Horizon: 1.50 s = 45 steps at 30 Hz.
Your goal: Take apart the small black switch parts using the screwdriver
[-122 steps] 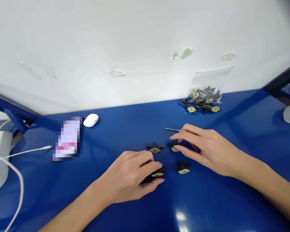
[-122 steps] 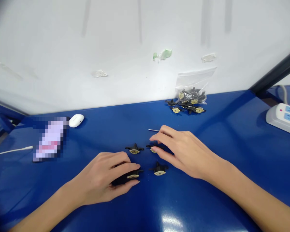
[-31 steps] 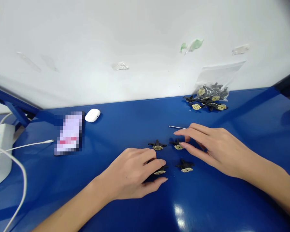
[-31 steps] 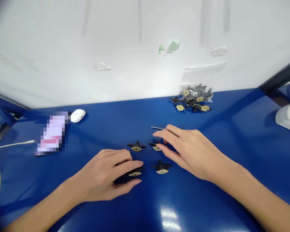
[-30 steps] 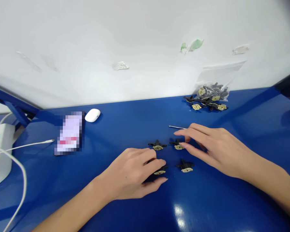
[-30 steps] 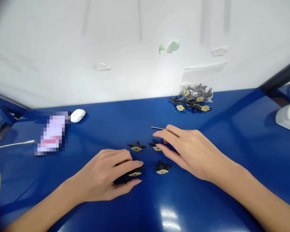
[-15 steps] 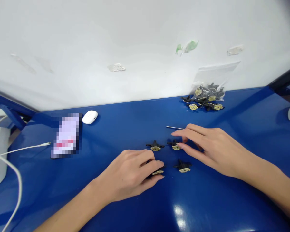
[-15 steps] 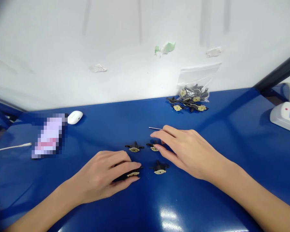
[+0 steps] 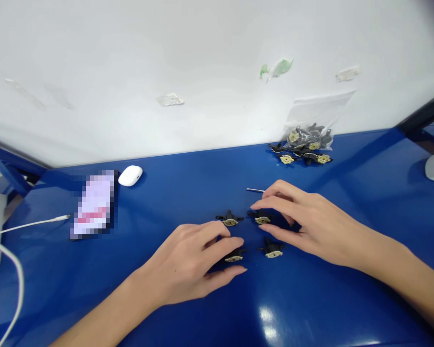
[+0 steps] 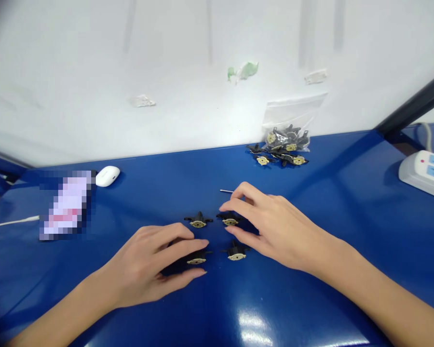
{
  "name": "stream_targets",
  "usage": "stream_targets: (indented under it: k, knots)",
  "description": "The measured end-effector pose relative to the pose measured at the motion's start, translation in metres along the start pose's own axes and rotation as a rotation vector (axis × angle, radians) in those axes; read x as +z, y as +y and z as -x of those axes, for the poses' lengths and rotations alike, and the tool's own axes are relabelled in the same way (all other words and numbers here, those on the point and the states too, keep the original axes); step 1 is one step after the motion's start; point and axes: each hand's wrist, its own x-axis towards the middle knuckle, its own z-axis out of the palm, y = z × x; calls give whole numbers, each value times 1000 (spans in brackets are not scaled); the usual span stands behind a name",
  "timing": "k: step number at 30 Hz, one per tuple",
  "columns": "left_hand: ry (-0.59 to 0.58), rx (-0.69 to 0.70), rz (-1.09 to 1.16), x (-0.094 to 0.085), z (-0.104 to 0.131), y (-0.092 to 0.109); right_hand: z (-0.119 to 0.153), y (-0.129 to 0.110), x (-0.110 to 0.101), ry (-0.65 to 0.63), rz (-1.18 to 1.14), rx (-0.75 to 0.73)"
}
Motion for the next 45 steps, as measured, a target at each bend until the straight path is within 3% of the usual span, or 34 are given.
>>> stream_targets:
  k: [4,6,10,18,45]
  knots:
    - [188,-114,-107,-3,-2,1,-3,2,2,-39,-46,12]
    - [219,-205,-170,-3,-1,-1,-4,3,3,-63,-94,27]
    - [193,-283,-106,4,1,-10,-5,3,4,-76,-148,44]
    - [159,-229,-68,14,-3,-19,-5,2,7,-82,-182,58]
    - [123,-249,-38,7,3,-17,-4,2,10,-15,-116,40]
